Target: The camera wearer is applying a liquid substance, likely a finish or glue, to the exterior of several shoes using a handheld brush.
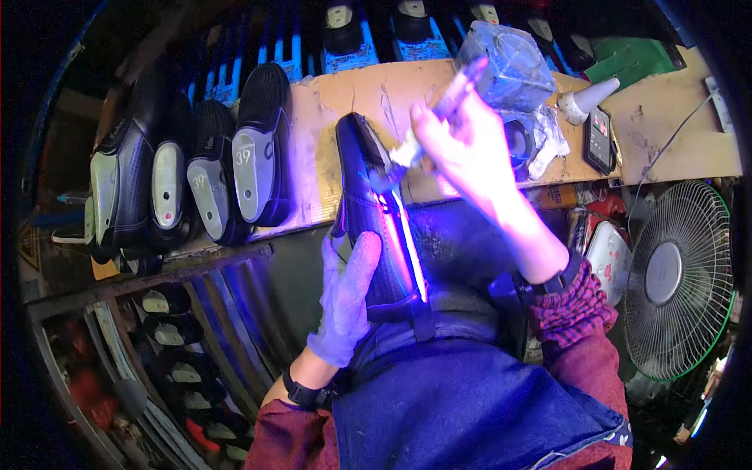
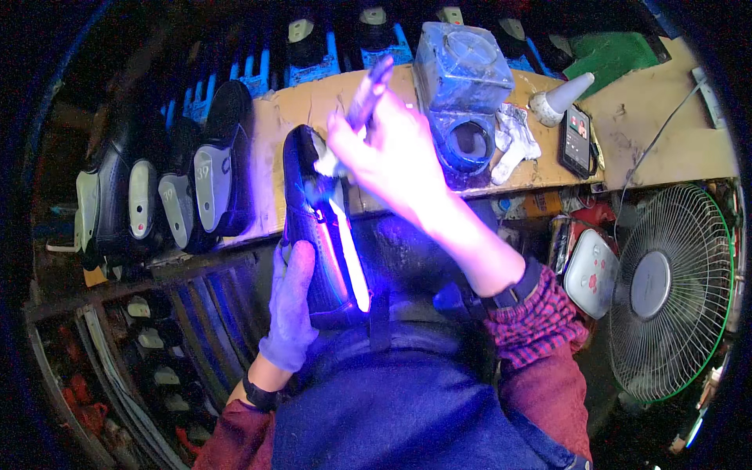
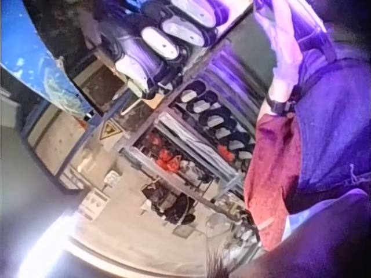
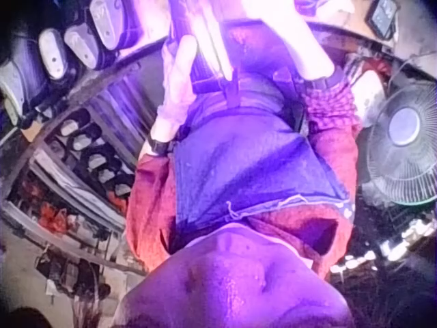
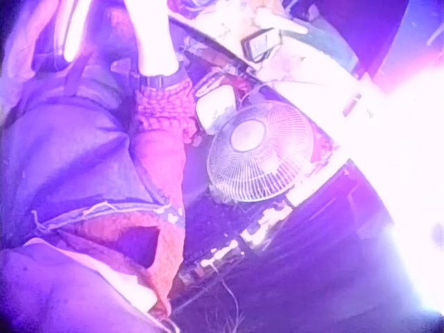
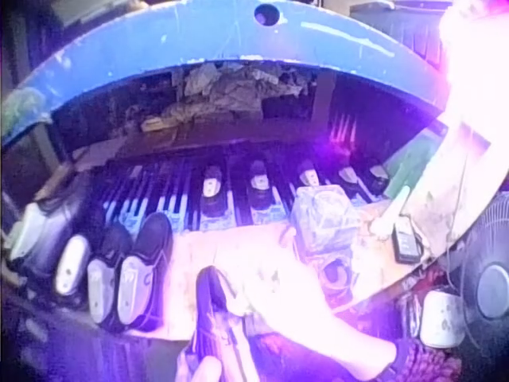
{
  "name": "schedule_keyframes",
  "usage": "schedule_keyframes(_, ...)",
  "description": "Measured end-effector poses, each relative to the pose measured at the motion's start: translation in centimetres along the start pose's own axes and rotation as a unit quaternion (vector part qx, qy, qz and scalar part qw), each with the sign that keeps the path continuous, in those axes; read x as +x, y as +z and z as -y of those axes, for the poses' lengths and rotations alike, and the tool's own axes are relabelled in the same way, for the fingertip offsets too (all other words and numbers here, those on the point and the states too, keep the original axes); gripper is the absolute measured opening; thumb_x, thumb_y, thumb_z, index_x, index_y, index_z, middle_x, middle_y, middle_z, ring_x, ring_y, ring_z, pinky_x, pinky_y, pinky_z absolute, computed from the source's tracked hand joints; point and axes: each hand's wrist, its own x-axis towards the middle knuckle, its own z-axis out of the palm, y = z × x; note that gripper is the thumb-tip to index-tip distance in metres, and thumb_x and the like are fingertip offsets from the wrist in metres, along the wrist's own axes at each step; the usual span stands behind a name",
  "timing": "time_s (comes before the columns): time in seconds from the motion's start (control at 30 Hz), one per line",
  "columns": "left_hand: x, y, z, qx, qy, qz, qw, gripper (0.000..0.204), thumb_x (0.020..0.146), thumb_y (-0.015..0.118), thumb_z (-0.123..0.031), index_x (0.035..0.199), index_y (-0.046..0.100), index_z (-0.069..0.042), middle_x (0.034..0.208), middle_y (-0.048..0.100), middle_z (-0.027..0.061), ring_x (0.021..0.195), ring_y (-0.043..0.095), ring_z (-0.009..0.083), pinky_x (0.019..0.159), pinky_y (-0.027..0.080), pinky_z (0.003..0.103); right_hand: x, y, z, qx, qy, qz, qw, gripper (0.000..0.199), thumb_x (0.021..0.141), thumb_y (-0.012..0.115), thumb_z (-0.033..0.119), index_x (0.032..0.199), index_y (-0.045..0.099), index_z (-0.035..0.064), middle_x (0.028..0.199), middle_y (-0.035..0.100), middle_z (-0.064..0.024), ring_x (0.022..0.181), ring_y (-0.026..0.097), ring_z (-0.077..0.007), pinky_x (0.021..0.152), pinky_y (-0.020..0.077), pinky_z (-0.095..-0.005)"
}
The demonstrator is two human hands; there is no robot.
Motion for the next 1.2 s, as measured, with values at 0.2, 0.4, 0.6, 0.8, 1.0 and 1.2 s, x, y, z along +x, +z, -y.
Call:
schedule_keyframes(0.2, -0.1, 0.2, -0.6, -0.038, -0.021, 0.016, 0.999, 0.045, 0.094, 0.053, -0.029, 0.128, 0.037, -0.004, 0.110, 0.057, 0.0064, 0.093, 0.060, 0.0124, 0.080, 0.051, 0.028, -5.0, -0.6, 0.2, -0.022, -0.069, -0.006, 0.997, 0.016, 0.085, 0.062, 0.012, 0.076, 0.050, 0.0058, 0.062, 0.049, 0.0036, 0.054, 0.045, -0.0033, 0.049, 0.0373, -0.0214)
schedule_keyframes(0.4, 0.7, 0.5, 0.5, -0.073, 0.001, 0.055, 0.996, 0.047, 0.096, 0.044, -0.037, 0.129, 0.039, -0.003, 0.112, 0.056, 0.0084, 0.096, 0.061, 0.0152, 0.081, 0.051, 0.029, -6.5, -1.6, 0.5, 0.004, -0.133, 0.013, 0.991, 0.014, 0.084, 0.062, 0.011, 0.078, 0.052, 0.0045, 0.063, 0.050, 0.0018, 0.055, 0.046, -0.0042, 0.050, 0.0382, -0.0228)
schedule_keyframes(0.6, 1.2, 1.1, -0.1, -0.089, 0.143, 0.075, 0.983, 0.043, 0.098, 0.032, -0.040, 0.117, 0.044, -0.004, 0.112, 0.052, 0.0080, 0.099, 0.052, 0.0187, 0.094, 0.041, 0.033, -5.9, -3.7, 4.2, -0.039, -0.362, 0.120, 0.923, 0.016, 0.075, 0.068, 0.011, 0.079, 0.055, 0.0024, 0.068, 0.055, -0.0074, 0.058, 0.056, -0.0214, 0.052, 0.0424, -0.0314)
schedule_keyframes(0.8, 4.6, -5.0, 2.8, -0.103, 0.108, -0.046, 0.988, 0.031, 0.094, 0.033, -0.033, 0.109, 0.042, -0.008, 0.097, 0.056, 0.0100, 0.090, 0.055, 0.0218, 0.086, 0.043, 0.038, -3.2, -4.4, 8.5, -0.011, -0.419, 0.297, 0.858, 0.028, 0.080, 0.060, 0.024, 0.087, 0.048, -0.0008, 0.070, 0.056, -0.0204, 0.071, 0.058, -0.0408, 0.061, 0.0460, -0.0462)
schedule_keyframes(1.0, 0.2, -4.1, -1.6, 0.609, 0.410, -0.039, 0.678, 0.050, 0.074, 0.068, -0.027, 0.118, 0.051, -0.008, 0.110, 0.055, 0.0090, 0.100, 0.055, 0.0239, 0.088, 0.044, 0.037, -0.7, -3.7, 7.8, 0.164, -0.536, 0.351, 0.750, 0.016, 0.086, 0.061, 0.013, 0.087, 0.051, 0.0006, 0.079, 0.053, -0.0118, 0.065, 0.051, -0.0298, 0.060, 0.0440, -0.0352)
schedule_keyframes(1.2, -0.1, 0.8, -5.3, 0.657, 0.451, -0.036, 0.603, 0.034, 0.087, 0.055, -0.025, 0.107, 0.057, 0.001, 0.090, 0.062, 0.0097, 0.096, 0.055, 0.0197, 0.087, 0.041, 0.034, 0.6, -4.7, 6.1, 0.105, -0.440, 0.364, 0.815, 0.019, 0.084, 0.061, 0.016, 0.090, 0.054, -0.0005, 0.080, 0.057, -0.0122, 0.072, 0.056, -0.0265, 0.067, 0.0455, -0.0346)
